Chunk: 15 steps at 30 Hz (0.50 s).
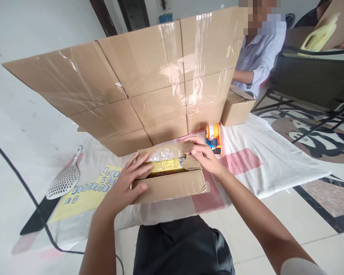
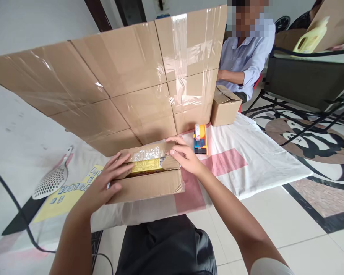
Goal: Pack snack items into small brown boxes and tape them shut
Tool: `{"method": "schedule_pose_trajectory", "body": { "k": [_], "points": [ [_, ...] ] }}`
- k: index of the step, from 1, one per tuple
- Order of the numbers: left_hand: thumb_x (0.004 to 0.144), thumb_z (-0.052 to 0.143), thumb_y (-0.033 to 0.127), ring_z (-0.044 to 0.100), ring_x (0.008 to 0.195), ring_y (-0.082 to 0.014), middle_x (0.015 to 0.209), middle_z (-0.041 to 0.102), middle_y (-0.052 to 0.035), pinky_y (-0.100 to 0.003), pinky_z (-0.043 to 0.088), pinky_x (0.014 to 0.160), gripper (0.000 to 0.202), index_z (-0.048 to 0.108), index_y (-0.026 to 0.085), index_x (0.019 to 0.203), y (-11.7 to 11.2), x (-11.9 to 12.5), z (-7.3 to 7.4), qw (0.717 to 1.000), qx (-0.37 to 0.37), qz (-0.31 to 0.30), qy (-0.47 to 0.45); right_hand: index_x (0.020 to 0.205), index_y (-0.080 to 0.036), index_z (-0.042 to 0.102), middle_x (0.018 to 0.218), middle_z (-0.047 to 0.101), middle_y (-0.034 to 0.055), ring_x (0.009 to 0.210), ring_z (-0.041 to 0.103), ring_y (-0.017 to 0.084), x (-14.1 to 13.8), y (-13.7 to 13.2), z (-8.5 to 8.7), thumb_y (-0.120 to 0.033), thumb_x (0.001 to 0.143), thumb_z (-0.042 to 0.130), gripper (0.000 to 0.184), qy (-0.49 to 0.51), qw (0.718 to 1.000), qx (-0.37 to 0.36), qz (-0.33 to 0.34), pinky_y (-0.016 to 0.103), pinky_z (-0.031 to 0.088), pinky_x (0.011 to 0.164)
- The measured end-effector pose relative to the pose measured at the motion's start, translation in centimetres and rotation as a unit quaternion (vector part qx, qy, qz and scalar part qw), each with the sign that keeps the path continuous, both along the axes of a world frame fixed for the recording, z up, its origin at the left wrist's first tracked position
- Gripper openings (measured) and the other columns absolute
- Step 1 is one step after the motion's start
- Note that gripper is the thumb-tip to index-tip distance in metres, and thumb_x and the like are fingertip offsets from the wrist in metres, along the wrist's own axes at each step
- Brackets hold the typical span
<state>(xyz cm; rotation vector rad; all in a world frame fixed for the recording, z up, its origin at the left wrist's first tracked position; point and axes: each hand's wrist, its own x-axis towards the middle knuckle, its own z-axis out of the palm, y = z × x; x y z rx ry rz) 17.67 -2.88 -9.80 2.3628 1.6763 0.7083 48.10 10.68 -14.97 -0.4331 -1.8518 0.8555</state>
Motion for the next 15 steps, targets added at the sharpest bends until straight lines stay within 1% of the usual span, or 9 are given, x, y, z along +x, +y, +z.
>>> {"method": "schedule_pose_trajectory", "body": {
  "k": [2,4,5,7,9,10,11,13,15],
  "points": [
    [0.084,0.047,0.084,0.037,0.151,-0.0384,0.163,0.042,-0.0122,-0.057,0.036,0.119,0.084,0.053,0.031,0.149,-0.9,-0.5,-2.0,0.994,0.090,-0.063,0.004,0.092,-0.025,0.076,0.133,0.062,0.0073,0.130,0.056,0.026,0.0,-0.1,0.1,-0.042,0.104,0.051,0.033,-0.002,1.000,-0.018,0.000,0.049,0.045,0.110],
    [0.076,0.056,0.086,0.050,0.141,-0.0392,0.153,0.053,-0.0177,-0.056,0.042,0.114,0.095,0.050,0.027,0.150,-1.8,-1.0,-3.5,0.980,0.176,-0.091,0.005,0.095,-0.026,0.076,0.134,0.063,0.0065,0.131,0.056,0.025,0.0,-0.1,0.1,-0.042,0.105,0.051,0.032,0.002,1.000,-0.031,0.000,0.048,0.044,0.112],
    [0.075,0.062,0.083,0.056,0.135,-0.0387,0.144,0.061,-0.0178,-0.055,0.045,0.111,0.092,0.052,0.027,0.147,-2.2,-1.1,-3.9,0.974,0.205,-0.099,0.012,0.096,-0.026,0.076,0.134,0.063,0.0064,0.131,0.055,0.025,0.0,-0.1,0.1,-0.043,0.105,0.051,0.031,0.003,0.999,-0.035,0.000,0.048,0.043,0.112],
    [0.082,0.070,0.068,0.065,0.123,-0.0360,0.127,0.072,-0.0149,-0.051,0.050,0.104,0.070,0.061,0.025,0.136,-2.6,-1.0,-4.2,0.964,0.244,-0.101,0.020,0.093,-0.025,0.076,0.134,0.063,0.0070,0.130,0.056,0.025,-0.2,-0.1,0.2,-0.043,0.104,0.053,0.032,0.005,0.999,-0.040,0.004,0.048,0.043,0.112],
    [0.090,0.072,0.046,0.072,0.106,-0.0296,0.110,0.077,-0.0099,-0.044,0.055,0.092,0.037,0.068,0.024,0.120,-2.2,-0.2,-3.8,0.953,0.298,-0.051,-0.020,0.087,-0.023,0.076,0.134,0.063,0.0078,0.128,0.058,0.026,-0.3,-0.2,0.2,-0.045,0.102,0.055,0.034,0.012,0.999,-0.045,0.017,0.048,0.043,0.112],
    [0.090,0.072,0.037,0.073,0.098,-0.0269,0.103,0.077,-0.0077,-0.042,0.056,0.089,0.027,0.070,0.024,0.113,-1.7,0.4,-3.4,0.944,0.326,0.000,-0.048,0.085,-0.023,0.075,0.135,0.062,0.0080,0.128,0.058,0.026,-0.4,-0.2,0.2,-0.046,0.102,0.055,0.035,0.019,0.998,-0.050,0.026,0.047,0.043,0.112],
    [0.088,0.073,0.032,0.072,0.096,-0.0260,0.102,0.075,-0.0070,-0.042,0.057,0.088,0.025,0.070,0.023,0.112,-1.0,1.1,-3.0,0.937,0.336,0.063,-0.075,0.085,-0.023,0.075,0.137,0.062,0.0079,0.130,0.057,0.026,-0.4,-0.2,0.2,-0.047,0.102,0.055,0.035,0.029,0.998,-0.056,0.031,0.047,0.042,0.113],
    [0.082,0.077,0.032,0.068,0.109,-0.0297,0.120,0.069,-0.0095,-0.047,0.057,0.093,0.041,0.068,0.024,0.122,0.7,2.2,-2.2,0.932,0.286,0.185,-0.121,0.099,-0.025,0.076,0.139,0.062,0.0069,0.135,0.053,0.025,-0.2,-0.2,-0.1,-0.049,0.102,0.053,0.033,0.050,0.996,-0.071,0.030,0.046,0.038,0.118],
    [0.081,0.075,0.042,0.058,0.130,-0.0364,0.149,0.050,-0.0108,-0.052,0.056,0.101,0.065,0.056,0.030,0.142,2.3,2.8,-1.8,0.944,0.132,0.237,-0.186,0.126,-0.030,0.068,0.144,0.059,0.0060,0.141,0.049,0.025,0.0,-0.2,-0.3,-0.055,0.101,0.052,0.039,0.071,0.993,-0.088,0.033,0.045,0.032,0.122]
  ]
}}
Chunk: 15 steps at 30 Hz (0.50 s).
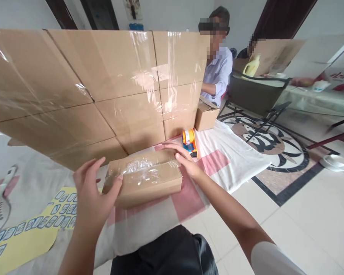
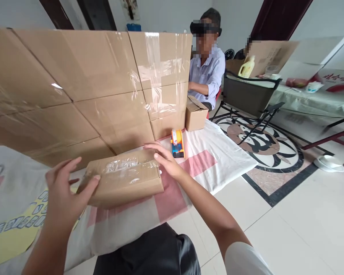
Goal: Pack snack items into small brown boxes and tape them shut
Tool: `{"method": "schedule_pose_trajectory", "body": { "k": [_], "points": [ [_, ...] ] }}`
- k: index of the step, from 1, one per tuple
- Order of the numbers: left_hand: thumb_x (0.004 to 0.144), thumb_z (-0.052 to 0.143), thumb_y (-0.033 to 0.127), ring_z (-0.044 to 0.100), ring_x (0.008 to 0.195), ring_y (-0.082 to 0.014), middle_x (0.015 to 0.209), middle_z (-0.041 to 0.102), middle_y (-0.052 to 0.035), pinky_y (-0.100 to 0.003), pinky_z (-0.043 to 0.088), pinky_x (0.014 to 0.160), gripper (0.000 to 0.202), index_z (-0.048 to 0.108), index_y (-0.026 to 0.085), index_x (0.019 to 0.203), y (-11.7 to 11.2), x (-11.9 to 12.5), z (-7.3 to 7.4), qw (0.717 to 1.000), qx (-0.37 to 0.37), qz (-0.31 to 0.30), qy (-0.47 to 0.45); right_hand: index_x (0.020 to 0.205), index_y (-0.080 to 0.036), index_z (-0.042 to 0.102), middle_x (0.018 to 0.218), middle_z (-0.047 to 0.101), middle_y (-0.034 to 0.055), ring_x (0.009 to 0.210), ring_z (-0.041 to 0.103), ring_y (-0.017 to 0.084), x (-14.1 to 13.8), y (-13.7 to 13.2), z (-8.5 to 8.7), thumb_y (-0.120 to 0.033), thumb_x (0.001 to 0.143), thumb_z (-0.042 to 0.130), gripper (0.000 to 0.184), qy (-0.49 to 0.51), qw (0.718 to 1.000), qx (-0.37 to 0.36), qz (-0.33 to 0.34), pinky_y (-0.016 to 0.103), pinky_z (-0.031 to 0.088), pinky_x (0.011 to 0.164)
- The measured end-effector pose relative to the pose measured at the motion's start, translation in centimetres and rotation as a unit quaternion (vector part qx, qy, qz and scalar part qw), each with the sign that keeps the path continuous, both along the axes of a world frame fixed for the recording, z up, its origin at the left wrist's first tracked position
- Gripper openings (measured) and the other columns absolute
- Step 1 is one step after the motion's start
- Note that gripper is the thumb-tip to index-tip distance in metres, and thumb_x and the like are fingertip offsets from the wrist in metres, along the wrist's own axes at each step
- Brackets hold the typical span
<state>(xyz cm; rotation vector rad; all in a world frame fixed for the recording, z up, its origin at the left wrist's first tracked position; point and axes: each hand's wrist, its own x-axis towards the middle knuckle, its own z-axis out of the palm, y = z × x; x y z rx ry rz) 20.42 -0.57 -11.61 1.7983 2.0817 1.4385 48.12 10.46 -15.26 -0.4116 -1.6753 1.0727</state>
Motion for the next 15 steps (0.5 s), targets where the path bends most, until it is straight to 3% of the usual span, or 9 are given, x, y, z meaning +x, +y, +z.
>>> {"method": "schedule_pose_trajectory", "body": {
  "k": [2,4,7,10,11,13,15],
  "points": [
    [0.086,0.069,0.048,0.048,0.142,-0.0379,0.162,0.038,-0.0064,-0.054,0.052,0.110,0.071,0.045,0.037,0.152,1.2,-0.1,0.0,0.981,-0.128,-0.040,-0.138,0.146,-0.033,0.053,0.150,0.055,0.0057,0.143,0.046,0.026,0.3,-0.2,-0.1,-0.061,0.096,0.057,0.058,0.000,0.999,-0.016,0.033,0.046,0.031,0.124],
    [0.089,0.064,0.049,0.045,0.146,-0.0353,0.163,0.041,-0.0027,-0.055,0.044,0.119,0.068,0.043,0.039,0.152,1.7,-0.4,-0.3,0.948,-0.191,-0.069,-0.246,0.151,-0.034,0.047,0.155,0.050,0.0047,0.145,0.043,0.028,0.3,-0.4,-0.1,-0.058,0.091,0.065,0.066,-0.027,0.997,-0.038,0.068,0.046,0.032,0.123],
    [0.090,0.062,0.043,0.040,0.150,-0.0309,0.162,0.045,0.0009,-0.052,0.037,0.124,0.062,0.048,0.039,0.149,1.4,-0.5,-0.5,0.931,-0.191,-0.075,-0.301,0.149,-0.035,0.048,0.155,0.049,0.0018,0.147,0.040,0.027,0.0,-0.6,0.1,-0.042,0.091,0.064,0.061,-0.071,0.993,-0.071,0.060,0.045,0.034,0.121],
    [0.089,0.061,0.036,0.043,0.149,-0.0286,0.158,0.049,0.0028,-0.048,0.040,0.124,0.059,0.051,0.039,0.147,0.8,-0.2,-0.4,0.929,-0.171,-0.065,-0.321,0.145,-0.033,0.052,0.150,0.053,0.0028,0.140,0.047,0.026,-0.2,-0.2,0.0,-0.037,0.091,0.059,0.054,-0.088,0.994,-0.059,0.009,0.044,0.037,0.118],
    [0.088,0.060,0.035,0.045,0.148,-0.0286,0.158,0.050,0.0028,-0.048,0.041,0.123,0.059,0.051,0.039,0.147,0.7,-0.1,-0.3,0.926,-0.170,-0.065,-0.330,0.140,-0.031,0.056,0.146,0.056,0.0043,0.136,0.051,0.025,0.0,0.3,-0.2,-0.038,0.091,0.059,0.049,-0.084,0.995,-0.041,-0.036,0.043,0.040,0.116],
    [0.088,0.059,0.033,0.046,0.147,-0.0289,0.157,0.050,0.0022,-0.047,0.043,0.121,0.060,0.050,0.038,0.147,0.5,-0.1,-0.2,0.921,-0.173,-0.064,-0.342,0.126,-0.026,0.062,0.136,0.062,0.0077,0.128,0.056,0.025,1.0,1.6,-0.7,-0.042,0.091,0.059,0.039,-0.055,0.979,-0.006,-0.197,0.042,0.044,0.111],
    [0.088,0.058,0.033,0.045,0.147,-0.0289,0.158,0.049,0.0010,-0.047,0.044,0.120,0.061,0.049,0.036,0.148,0.4,-0.2,-0.2,0.921,-0.174,-0.059,-0.343,0.117,-0.023,0.062,0.128,0.064,0.0098,0.122,0.057,0.025,2.8,3.5,-1.4,-0.044,0.088,0.060,0.036,-0.030,0.921,-0.025,-0.387,0.041,0.046,0.105]
  ]
}}
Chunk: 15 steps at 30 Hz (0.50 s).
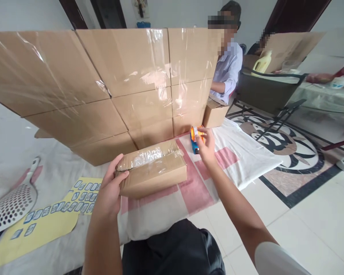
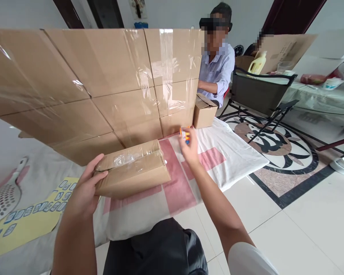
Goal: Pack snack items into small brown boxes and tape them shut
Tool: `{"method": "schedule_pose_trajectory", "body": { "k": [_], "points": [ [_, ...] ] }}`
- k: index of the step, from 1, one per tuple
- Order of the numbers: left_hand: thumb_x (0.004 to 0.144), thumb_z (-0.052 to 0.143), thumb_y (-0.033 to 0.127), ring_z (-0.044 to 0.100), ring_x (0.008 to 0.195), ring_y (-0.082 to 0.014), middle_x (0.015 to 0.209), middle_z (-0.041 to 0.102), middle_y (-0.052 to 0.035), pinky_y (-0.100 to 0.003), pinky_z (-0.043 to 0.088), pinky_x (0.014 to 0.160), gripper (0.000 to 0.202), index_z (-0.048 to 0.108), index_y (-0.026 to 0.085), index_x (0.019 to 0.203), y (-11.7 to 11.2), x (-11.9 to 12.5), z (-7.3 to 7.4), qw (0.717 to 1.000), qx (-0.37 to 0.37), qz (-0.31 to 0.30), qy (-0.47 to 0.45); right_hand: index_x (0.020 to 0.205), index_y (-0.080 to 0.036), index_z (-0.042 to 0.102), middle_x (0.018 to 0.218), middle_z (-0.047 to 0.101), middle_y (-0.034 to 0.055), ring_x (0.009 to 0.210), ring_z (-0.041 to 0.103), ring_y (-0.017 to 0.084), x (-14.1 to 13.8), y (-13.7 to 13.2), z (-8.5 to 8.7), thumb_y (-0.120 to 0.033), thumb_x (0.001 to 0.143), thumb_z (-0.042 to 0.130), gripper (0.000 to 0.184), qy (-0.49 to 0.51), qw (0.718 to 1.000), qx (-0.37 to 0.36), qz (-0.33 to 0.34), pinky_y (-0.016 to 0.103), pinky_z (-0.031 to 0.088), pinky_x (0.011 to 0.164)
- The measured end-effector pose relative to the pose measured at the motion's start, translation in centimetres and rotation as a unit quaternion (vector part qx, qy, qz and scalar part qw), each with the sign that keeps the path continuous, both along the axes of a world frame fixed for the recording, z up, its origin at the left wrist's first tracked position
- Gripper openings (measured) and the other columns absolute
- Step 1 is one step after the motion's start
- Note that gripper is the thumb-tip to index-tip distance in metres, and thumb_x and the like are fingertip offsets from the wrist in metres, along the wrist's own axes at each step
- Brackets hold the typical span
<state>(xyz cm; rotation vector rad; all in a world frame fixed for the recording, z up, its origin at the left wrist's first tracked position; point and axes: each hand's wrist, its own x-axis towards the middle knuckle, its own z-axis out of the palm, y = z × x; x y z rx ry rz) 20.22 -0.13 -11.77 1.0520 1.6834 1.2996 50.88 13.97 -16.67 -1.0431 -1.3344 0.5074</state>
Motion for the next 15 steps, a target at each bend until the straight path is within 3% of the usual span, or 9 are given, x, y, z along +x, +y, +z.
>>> {"method": "schedule_pose_trajectory", "body": {
  "k": [2,4,6,9,12,15],
  "points": [
    [0.087,0.057,0.032,0.045,0.148,-0.0282,0.159,0.048,-0.0005,-0.046,0.043,0.121,0.062,0.049,0.034,0.149,0.1,-0.1,0.0,1.000,0.003,0.007,0.007,0.113,-0.021,0.061,0.122,0.066,0.0104,0.113,0.060,0.025,2.0,2.0,-1.0,-0.045,0.083,0.059,0.039,0.015,0.991,-0.089,-0.097,0.039,0.049,0.095],
    [0.086,0.056,0.030,0.046,0.146,-0.0273,0.157,0.050,-0.0016,-0.045,0.041,0.122,0.063,0.050,0.033,0.148,0.2,0.0,-0.2,1.000,0.012,0.007,0.021,0.101,-0.018,0.064,0.099,0.070,0.0094,0.091,0.063,0.023,3.4,3.6,-2.1,-0.047,0.082,0.057,0.035,0.011,0.984,-0.157,-0.080,0.036,0.051,0.078],
    [0.084,0.055,0.027,0.047,0.145,-0.0270,0.154,0.052,-0.0022,-0.045,0.039,0.123,0.055,0.059,0.031,0.139,0.3,0.1,-0.3,0.998,0.029,0.000,0.061,0.083,-0.018,0.062,0.075,0.065,0.0051,0.069,0.058,0.019,4.0,4.5,-3.2,-0.050,0.082,0.057,0.033,-0.002,0.981,-0.187,-0.042,0.032,0.046,0.064],
    [0.087,0.049,0.026,0.047,0.144,-0.0287,0.153,0.051,-0.0022,-0.049,0.037,0.124,0.037,0.075,0.029,0.113,-0.2,0.3,-0.2,0.981,0.060,-0.012,0.185,0.070,-0.020,0.054,0.064,0.055,0.0008,0.060,0.047,0.015,3.6,5.0,-4.2,-0.055,0.080,0.059,0.037,-0.023,0.982,-0.185,-0.034,0.029,0.037,0.057],
    [0.093,0.042,0.019,0.034,0.152,-0.0325,0.160,0.042,-0.0004,-0.056,0.029,0.125,0.040,0.080,0.029,0.102,-1.2,0.8,0.5,0.920,0.108,0.013,0.376,0.068,-0.021,0.051,0.066,0.054,0.0011,0.063,0.045,0.015,2.7,5.0,-4.5,-0.058,0.081,0.058,0.040,-0.042,0.986,-0.156,-0.040,0.030,0.035,0.060],
    [0.094,0.035,0.011,0.046,0.145,-0.0281,0.149,0.058,-0.0026,-0.054,0.025,0.126,0.050,0.077,0.029,0.115,-2.3,2.4,1.6,0.838,0.140,-0.055,0.524,0.069,-0.021,0.053,0.067,0.054,0.0015,0.064,0.046,0.016,1.8,4.7,-4.7,-0.058,0.084,0.056,0.040,-0.063,0.989,-0.133,-0.025,0.030,0.034,0.061]
  ]
}}
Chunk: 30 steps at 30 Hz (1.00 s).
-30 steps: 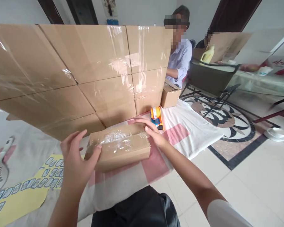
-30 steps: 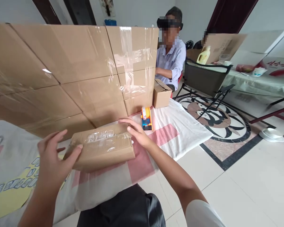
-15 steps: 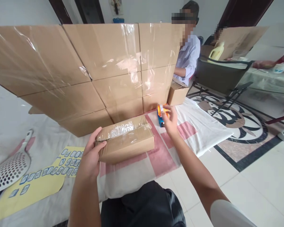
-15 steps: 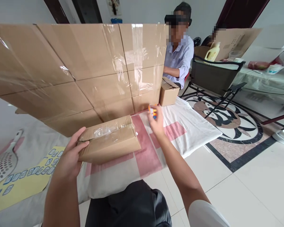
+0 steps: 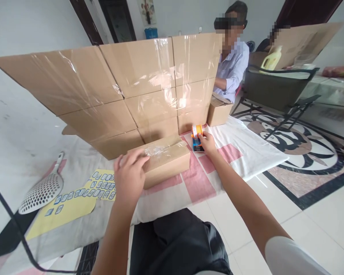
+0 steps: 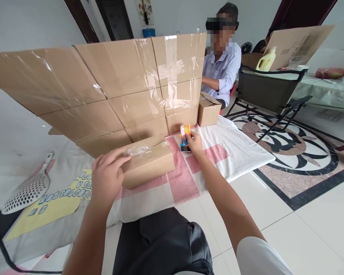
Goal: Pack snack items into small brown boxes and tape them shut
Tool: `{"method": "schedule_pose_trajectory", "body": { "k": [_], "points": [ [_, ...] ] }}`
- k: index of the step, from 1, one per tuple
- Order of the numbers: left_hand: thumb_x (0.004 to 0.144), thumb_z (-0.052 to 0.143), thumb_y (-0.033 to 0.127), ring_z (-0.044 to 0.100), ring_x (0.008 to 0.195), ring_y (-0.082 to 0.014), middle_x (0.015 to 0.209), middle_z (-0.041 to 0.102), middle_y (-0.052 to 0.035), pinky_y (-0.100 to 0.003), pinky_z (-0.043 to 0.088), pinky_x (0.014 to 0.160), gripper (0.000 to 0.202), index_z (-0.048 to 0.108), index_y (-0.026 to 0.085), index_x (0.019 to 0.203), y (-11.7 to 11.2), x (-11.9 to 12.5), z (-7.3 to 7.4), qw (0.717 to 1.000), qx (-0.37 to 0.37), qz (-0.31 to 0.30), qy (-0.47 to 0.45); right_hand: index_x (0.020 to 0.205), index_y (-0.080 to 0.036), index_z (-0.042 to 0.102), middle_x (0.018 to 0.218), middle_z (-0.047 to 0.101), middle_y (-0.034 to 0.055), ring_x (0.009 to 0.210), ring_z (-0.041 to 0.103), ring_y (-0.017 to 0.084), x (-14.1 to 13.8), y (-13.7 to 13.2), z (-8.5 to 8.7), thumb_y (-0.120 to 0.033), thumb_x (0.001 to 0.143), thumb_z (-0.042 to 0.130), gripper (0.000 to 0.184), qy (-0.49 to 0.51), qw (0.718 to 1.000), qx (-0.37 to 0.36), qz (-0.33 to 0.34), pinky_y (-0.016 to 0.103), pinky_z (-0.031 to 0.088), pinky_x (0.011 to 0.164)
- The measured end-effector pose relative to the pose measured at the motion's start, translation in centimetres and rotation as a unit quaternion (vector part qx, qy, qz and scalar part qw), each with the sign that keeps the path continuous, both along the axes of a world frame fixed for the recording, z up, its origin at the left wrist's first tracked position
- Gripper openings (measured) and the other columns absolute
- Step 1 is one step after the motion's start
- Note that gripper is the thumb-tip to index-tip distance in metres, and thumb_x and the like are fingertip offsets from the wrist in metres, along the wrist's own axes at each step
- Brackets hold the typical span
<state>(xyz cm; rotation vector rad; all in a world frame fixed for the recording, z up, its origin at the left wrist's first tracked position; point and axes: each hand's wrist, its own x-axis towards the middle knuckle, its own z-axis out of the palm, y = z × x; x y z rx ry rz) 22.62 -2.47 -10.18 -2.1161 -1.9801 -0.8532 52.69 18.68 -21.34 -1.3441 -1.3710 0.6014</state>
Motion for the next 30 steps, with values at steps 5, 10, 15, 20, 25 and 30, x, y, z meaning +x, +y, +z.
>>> {"method": "schedule_pose_trajectory", "body": {
  "k": [5,10,15,20,25,30],
  "points": [
    [0.102,0.042,0.048,0.054,0.135,-0.0403,0.140,0.063,-0.0181,-0.063,0.027,0.119,0.057,0.051,0.023,0.152,-0.4,5.1,1.2,0.993,-0.051,-0.004,0.105,0.070,-0.020,0.054,0.068,0.056,0.0016,0.066,0.048,0.016,-1.3,-0.3,-0.6,-0.058,0.086,0.053,0.041,-0.012,0.999,0.009,0.037,0.029,0.036,0.061],
    [0.100,0.044,0.055,0.040,0.139,-0.0504,0.144,0.058,-0.0161,-0.066,0.032,0.111,0.056,0.064,0.022,0.141,1.0,7.8,0.6,0.995,-0.053,0.000,0.081,0.071,-0.021,0.053,0.069,0.056,0.0006,0.066,0.049,0.016,-1.5,-0.5,-0.7,-0.057,0.088,0.051,0.040,-0.010,0.999,0.007,0.046,0.029,0.037,0.063],
    [0.100,0.045,0.052,0.040,0.137,-0.0495,0.141,0.060,-0.0150,-0.068,0.032,0.108,0.050,0.065,0.027,0.139,1.4,7.5,-0.5,0.996,-0.040,0.008,0.085,0.070,-0.020,0.053,0.067,0.054,-0.0004,0.064,0.047,0.015,-1.8,-0.7,-0.3,-0.047,0.088,0.052,0.032,-0.013,0.999,0.003,0.050,0.029,0.034,0.061],
    [0.101,0.044,0.042,0.042,0.136,-0.0487,0.138,0.061,-0.0166,-0.071,0.031,0.108,0.044,0.067,0.028,0.136,1.2,8.0,0.0,0.992,-0.060,0.017,0.106,0.069,-0.021,0.052,0.064,0.054,-0.0004,0.062,0.047,0.015,-2.2,-1.0,0.2,-0.046,0.088,0.052,0.032,-0.015,0.998,-0.004,0.060,0.030,0.034,0.060],
    [0.101,0.044,0.035,0.040,0.140,-0.0505,0.142,0.058,-0.0196,-0.076,0.028,0.109,0.043,0.067,0.022,0.135,1.2,8.9,0.6,0.990,-0.091,0.029,0.100,0.069,-0.021,0.054,0.064,0.055,0.0000,0.063,0.047,0.015,-2.2,-1.3,0.4,-0.047,0.087,0.052,0.032,0.000,0.998,-0.007,0.065,0.030,0.034,0.060],
    [0.102,0.043,0.036,0.036,0.146,-0.0491,0.144,0.060,-0.0172,-0.078,0.018,0.114,0.046,0.062,0.023,0.141,0.9,9.0,-0.1,0.994,-0.057,0.033,0.092,0.068,-0.020,0.055,0.065,0.056,0.0005,0.062,0.048,0.015,-2.3,-1.7,0.7,-0.049,0.088,0.055,0.035,0.023,0.997,0.003,0.073,0.029,0.035,0.060]
  ]
}}
